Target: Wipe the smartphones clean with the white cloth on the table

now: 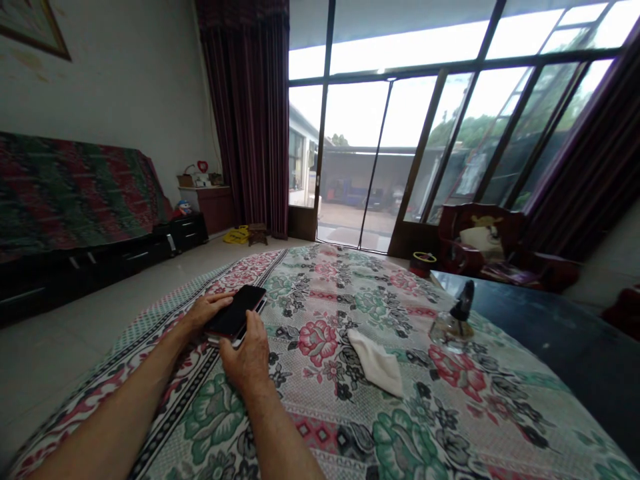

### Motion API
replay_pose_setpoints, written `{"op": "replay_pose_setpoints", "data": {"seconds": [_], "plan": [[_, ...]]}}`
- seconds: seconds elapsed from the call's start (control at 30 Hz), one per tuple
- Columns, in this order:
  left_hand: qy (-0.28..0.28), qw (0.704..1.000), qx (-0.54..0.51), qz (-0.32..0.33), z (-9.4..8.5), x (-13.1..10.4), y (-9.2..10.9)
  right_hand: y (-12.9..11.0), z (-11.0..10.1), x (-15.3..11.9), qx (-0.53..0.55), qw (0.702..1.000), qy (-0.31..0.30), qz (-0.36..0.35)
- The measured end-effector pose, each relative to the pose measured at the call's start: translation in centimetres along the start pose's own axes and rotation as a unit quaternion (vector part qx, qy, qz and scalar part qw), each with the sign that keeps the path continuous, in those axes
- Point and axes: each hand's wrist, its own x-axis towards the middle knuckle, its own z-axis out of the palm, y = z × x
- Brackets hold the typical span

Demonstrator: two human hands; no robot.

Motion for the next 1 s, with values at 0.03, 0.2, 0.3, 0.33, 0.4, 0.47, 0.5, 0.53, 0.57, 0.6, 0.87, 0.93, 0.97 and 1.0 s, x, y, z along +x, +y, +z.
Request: {"op": "replay_pose_setpoints", "data": {"seconds": [0.03, 0.2, 0.3, 0.33, 0.4, 0.47, 0.5, 0.53, 0.57, 0.6, 0.87, 0.93, 0.97, 1.0], "plan": [[-0.001, 1.0, 0.014, 0.004, -0.1, 0.1, -0.1, 0.0, 0.1, 0.0, 0.001, 1.0, 0.003, 0.0], [-0.007, 0.999, 0.04, 0.025, -0.3, 0.4, -0.3, 0.0, 0.1, -0.1, 0.005, 1.0, 0.018, 0.004], [0.001, 0.998, 0.054, 0.023, -0.3, 0.4, -0.1, -0.1, 0.1, -0.1, 0.011, 1.0, 0.018, 0.009], [0.005, 0.998, 0.058, 0.018, -0.3, 0.4, 0.0, -0.2, 0.1, -0.1, 0.011, 1.0, 0.019, 0.01], [0.005, 0.998, 0.061, 0.012, -0.3, 0.3, 0.3, -0.4, 0.0, -0.2, -0.002, 1.0, 0.028, 0.011], [0.001, 0.998, 0.058, 0.011, -0.2, 0.1, 0.5, -0.6, -0.1, -0.4, -0.023, 0.999, 0.039, 0.014], [-0.002, 0.998, 0.057, 0.013, -0.2, 0.0, 0.7, -0.6, -0.1, -0.4, -0.03, 0.999, 0.042, 0.016], [-0.002, 0.998, 0.056, 0.016, -0.1, 0.0, 0.8, -0.7, -0.2, -0.5, -0.034, 0.998, 0.042, 0.017], [0.001, 0.998, 0.056, 0.018, -0.1, -0.1, 0.9, -0.7, -0.2, -0.5, -0.035, 0.998, 0.041, 0.018], [0.005, 0.998, 0.059, 0.018, 0.0, -0.1, 1.0, -0.7, -0.2, -0.5, -0.033, 0.999, 0.04, 0.018], [0.036, 0.993, 0.108, 0.03, 0.3, 0.0, 1.2, -0.5, -0.2, -0.5, -0.003, 0.999, 0.048, 0.01], [0.023, 0.993, 0.111, 0.02, 0.1, 0.2, 1.1, -0.7, -0.4, -0.4, 0.015, 0.998, 0.057, 0.017], [0.018, 0.993, 0.114, 0.02, 0.0, 0.3, 1.0, -0.7, -0.6, -0.3, 0.027, 0.998, 0.058, 0.025], [0.014, 0.993, 0.118, 0.022, 0.0, 0.4, 1.0, -0.8, -0.8, -0.2, 0.041, 0.997, 0.056, 0.038]]}}
